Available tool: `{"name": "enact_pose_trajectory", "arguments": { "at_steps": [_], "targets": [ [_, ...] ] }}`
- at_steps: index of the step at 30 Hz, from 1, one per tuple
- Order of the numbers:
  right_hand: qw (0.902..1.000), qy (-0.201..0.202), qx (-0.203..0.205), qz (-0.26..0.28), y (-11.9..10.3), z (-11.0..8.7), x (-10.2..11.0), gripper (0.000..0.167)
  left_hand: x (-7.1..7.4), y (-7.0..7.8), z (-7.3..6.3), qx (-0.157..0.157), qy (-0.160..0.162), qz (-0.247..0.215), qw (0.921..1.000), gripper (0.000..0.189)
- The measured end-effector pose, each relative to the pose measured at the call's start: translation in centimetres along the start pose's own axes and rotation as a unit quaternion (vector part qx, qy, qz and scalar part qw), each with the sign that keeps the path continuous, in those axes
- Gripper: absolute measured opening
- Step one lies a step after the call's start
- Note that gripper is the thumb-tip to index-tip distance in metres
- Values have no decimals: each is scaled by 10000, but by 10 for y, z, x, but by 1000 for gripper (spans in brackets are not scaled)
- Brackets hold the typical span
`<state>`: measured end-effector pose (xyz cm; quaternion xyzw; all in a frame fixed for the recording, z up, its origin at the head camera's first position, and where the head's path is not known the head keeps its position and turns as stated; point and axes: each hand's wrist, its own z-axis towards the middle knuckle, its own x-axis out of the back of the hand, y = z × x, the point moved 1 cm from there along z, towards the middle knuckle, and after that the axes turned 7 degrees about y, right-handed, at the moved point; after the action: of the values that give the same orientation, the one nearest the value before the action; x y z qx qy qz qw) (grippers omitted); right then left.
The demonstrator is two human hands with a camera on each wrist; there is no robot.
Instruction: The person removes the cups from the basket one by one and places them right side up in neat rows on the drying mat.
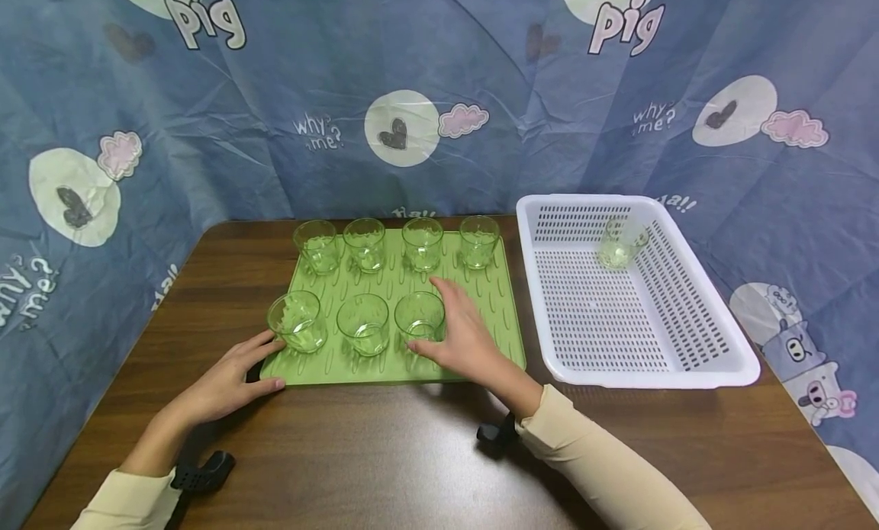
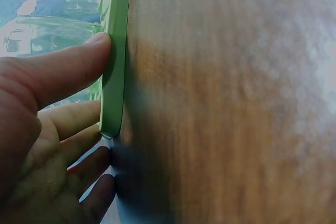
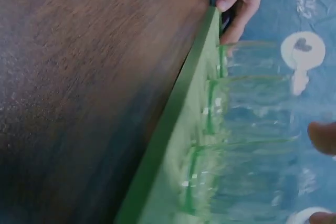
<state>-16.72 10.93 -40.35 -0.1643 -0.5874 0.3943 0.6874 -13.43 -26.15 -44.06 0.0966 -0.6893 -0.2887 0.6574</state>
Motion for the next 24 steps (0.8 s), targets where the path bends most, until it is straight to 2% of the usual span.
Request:
{"name": "enact_pose_trajectory", "arguments": {
  "at_steps": [5, 9, 17, 24],
  "targets": [
    [9966, 264, 596, -502, -14, -12, 17, 89, 0, 0, 1, -14, -11, 29, 10000, 67],
    [9908, 528, 965, -792, -20, -17, 40, 83, 1, 0, 1, 7, -4, 8, 10000, 67],
    [9773, 863, 1420, -1315, -19, -10, 95, 77, 1, 1, 2, -20, -2, 27, 10000, 67],
    [9663, 1041, 1660, -1667, -23, -2, 129, 72, 0, 0, 2, -4, -20, 49, 10000, 68]
  ]
}}
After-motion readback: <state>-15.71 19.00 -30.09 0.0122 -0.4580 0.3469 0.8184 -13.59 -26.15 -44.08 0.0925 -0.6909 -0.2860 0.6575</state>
